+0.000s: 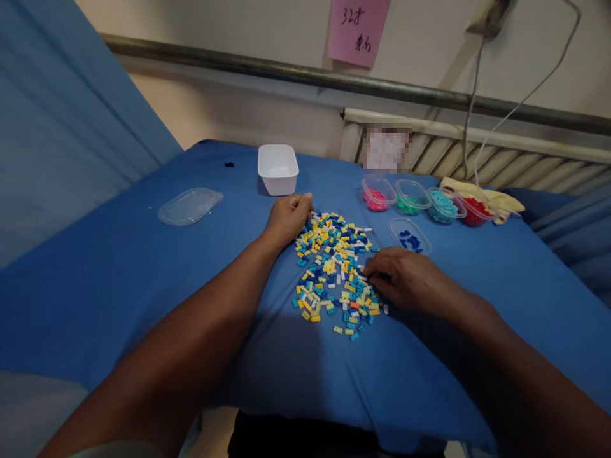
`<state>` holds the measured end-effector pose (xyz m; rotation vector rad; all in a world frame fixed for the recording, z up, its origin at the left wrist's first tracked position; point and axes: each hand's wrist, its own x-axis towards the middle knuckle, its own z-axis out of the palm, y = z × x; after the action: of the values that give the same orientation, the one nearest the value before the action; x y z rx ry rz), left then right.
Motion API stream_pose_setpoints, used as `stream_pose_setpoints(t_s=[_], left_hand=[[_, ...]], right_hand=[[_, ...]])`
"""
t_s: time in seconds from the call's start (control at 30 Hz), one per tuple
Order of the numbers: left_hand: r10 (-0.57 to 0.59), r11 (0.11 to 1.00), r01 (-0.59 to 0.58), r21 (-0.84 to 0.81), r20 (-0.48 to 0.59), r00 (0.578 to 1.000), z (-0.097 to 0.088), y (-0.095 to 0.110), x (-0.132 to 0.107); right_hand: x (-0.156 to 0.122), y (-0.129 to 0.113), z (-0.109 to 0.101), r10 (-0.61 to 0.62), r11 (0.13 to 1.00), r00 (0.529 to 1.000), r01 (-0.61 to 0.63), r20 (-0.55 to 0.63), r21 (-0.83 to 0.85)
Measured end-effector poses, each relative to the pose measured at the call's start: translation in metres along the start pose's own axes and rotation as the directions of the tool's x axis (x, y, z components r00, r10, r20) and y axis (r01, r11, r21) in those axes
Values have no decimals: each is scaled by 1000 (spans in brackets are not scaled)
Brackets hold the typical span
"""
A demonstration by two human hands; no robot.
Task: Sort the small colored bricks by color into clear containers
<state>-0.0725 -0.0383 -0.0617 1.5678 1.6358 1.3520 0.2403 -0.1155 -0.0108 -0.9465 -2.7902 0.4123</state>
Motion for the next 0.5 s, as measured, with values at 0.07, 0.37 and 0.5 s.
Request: stream_pose_setpoints(t_s=[0.07, 0.37, 0.5], left_hand=[[0, 1000, 0, -4, 1, 1000, 0, 0, 0], [9, 1000, -9, -9, 2, 1000, 1, -4, 1], [8, 1000, -8, 16, 1, 1000, 1, -6, 2]], right_hand=[[1, -2, 0, 4, 999, 1000, -3, 18, -35], [6, -6, 5, 28, 998, 1000, -28, 9, -50], [12, -8, 8, 15, 999, 1000, -15, 9, -51]])
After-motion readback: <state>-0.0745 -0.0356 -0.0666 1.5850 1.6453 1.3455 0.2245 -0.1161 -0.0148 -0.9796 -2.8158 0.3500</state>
